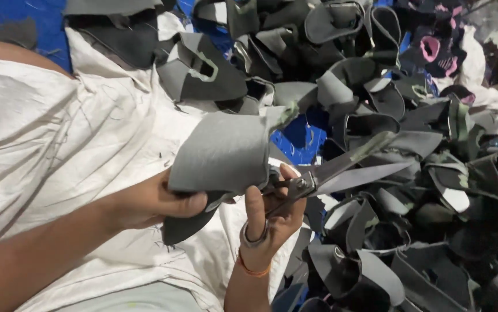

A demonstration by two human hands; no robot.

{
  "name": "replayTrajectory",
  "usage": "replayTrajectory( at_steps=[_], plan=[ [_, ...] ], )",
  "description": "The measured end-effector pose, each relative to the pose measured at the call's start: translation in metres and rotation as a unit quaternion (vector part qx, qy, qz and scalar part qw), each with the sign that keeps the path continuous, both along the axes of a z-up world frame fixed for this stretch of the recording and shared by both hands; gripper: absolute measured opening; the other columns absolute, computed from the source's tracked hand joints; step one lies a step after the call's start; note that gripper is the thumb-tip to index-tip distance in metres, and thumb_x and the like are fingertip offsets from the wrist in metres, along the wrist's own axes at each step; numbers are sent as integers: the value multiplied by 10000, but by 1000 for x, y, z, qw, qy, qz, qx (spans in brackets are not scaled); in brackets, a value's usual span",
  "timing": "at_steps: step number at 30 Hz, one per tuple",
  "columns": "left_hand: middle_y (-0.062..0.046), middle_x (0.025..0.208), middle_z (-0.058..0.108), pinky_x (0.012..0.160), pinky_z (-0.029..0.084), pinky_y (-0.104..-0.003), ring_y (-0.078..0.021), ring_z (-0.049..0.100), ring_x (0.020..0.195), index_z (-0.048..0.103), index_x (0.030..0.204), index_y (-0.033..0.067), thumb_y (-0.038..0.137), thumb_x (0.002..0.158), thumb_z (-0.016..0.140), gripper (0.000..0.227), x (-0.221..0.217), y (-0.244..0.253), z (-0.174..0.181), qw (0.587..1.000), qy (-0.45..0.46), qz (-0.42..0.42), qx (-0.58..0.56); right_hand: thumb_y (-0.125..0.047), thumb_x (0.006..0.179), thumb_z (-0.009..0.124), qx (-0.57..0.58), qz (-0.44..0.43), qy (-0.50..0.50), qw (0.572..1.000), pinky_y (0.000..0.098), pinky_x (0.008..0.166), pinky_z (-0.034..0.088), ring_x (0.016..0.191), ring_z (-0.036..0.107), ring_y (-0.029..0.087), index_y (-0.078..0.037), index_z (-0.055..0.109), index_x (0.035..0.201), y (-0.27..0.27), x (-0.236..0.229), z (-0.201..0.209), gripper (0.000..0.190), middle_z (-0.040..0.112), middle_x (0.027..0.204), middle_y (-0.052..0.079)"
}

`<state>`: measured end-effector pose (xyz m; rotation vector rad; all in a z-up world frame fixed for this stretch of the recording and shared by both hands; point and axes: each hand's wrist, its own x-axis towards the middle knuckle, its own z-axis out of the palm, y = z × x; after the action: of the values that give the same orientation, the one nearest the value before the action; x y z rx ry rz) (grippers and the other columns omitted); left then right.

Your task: The person sits on the floor and uses shears to cut the upper parts of black shoes. They pick up shoes from a pile, trim the material, and discard the cut pieces onto a white sack on their lap.

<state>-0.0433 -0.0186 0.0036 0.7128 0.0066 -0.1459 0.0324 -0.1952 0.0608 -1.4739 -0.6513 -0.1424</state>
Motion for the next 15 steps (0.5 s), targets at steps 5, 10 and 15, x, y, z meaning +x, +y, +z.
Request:
replayTrajectory(
  at_steps=[5, 10, 15],
  plan=[
    [-115, 1337, 606, 1001, 469, -334, -206, 570, 1252, 472, 1442, 1, 525, 899, 748, 803, -4, 18, 30, 970, -211, -18, 116, 37, 966, 764, 8, -8, -12, 1000, 213, 842, 508, 963, 677, 132, 33, 515, 1432, -8, 0, -10, 529, 690, 1111, 120],
    [-240, 1246, 670, 917, 566, -393, -281, 628, 1136, 555, 1449, 45, 532, 981, 653, 683, -8, 4, 31, 978, 80, 30, 190, 71, 934, 778, -33, -62, -79, 994, 293, 929, 580, 963, 699, 175, 56, 568, 1360, 2, -3, -1, 476, 697, 1130, 148],
    [-181, 1482, 537, 1145, 455, -444, -277, 539, 1368, 360, 1539, 24, 413, 1022, 514, 665, 3, 17, 82, 978, -89, 185, -43, -129, 958, 788, 147, 104, 64, 982, 369, 727, 599, 808, 693, 225, 49, 529, 1357, -18, -4, -7, 508, 699, 1003, 161]
  ],
)
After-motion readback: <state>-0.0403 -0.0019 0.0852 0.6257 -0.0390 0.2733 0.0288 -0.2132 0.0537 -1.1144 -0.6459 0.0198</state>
